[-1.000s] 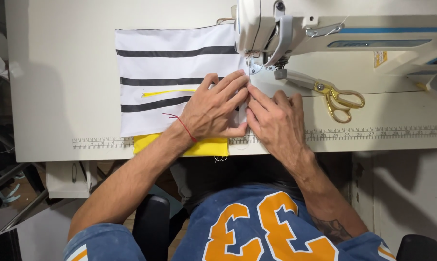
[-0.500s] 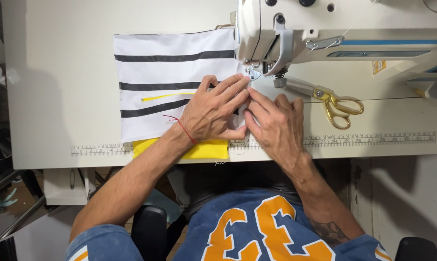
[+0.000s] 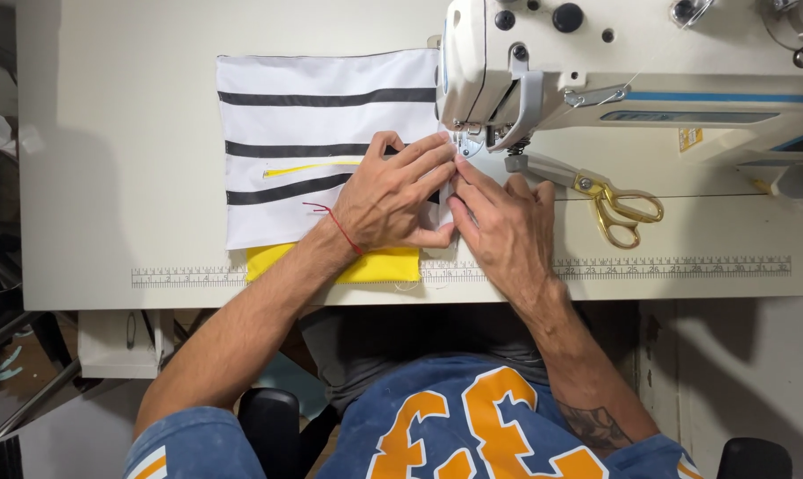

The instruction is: Sewing fabric pieces together using an industrial sewing machine and trimming excess thread with scissors

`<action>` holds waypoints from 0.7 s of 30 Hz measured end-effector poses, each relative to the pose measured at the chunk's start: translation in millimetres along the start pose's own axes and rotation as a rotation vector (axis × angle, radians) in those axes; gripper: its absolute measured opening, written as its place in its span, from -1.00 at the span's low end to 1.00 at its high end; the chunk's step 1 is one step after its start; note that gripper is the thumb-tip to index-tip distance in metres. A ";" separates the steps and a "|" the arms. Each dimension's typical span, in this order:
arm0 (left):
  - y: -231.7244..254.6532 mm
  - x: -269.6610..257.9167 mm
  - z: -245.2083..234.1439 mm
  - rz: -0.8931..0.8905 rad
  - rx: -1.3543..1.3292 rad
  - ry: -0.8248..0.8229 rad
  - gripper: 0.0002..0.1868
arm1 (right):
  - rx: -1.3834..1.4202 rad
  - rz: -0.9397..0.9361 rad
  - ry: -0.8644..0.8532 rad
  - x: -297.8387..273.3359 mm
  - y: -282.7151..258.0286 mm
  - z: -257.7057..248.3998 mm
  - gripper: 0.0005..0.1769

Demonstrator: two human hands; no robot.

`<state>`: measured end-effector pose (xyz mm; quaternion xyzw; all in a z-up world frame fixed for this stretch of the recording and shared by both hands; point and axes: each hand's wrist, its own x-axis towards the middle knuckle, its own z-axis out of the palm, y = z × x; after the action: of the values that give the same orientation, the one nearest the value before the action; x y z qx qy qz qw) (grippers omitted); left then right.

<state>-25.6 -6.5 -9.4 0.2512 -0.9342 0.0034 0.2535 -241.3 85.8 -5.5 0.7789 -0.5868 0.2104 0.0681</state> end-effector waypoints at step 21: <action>8.0 -11.7 -32.0 0.160 -0.076 -0.118 -0.33 | 0.352 0.127 -0.078 -30.4 18.8 -0.8 -0.60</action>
<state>-5.5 10.3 13.9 0.1659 -0.9640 -0.0264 0.2063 -266.0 107.3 -19.9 0.7479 -0.5909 0.2832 -0.1057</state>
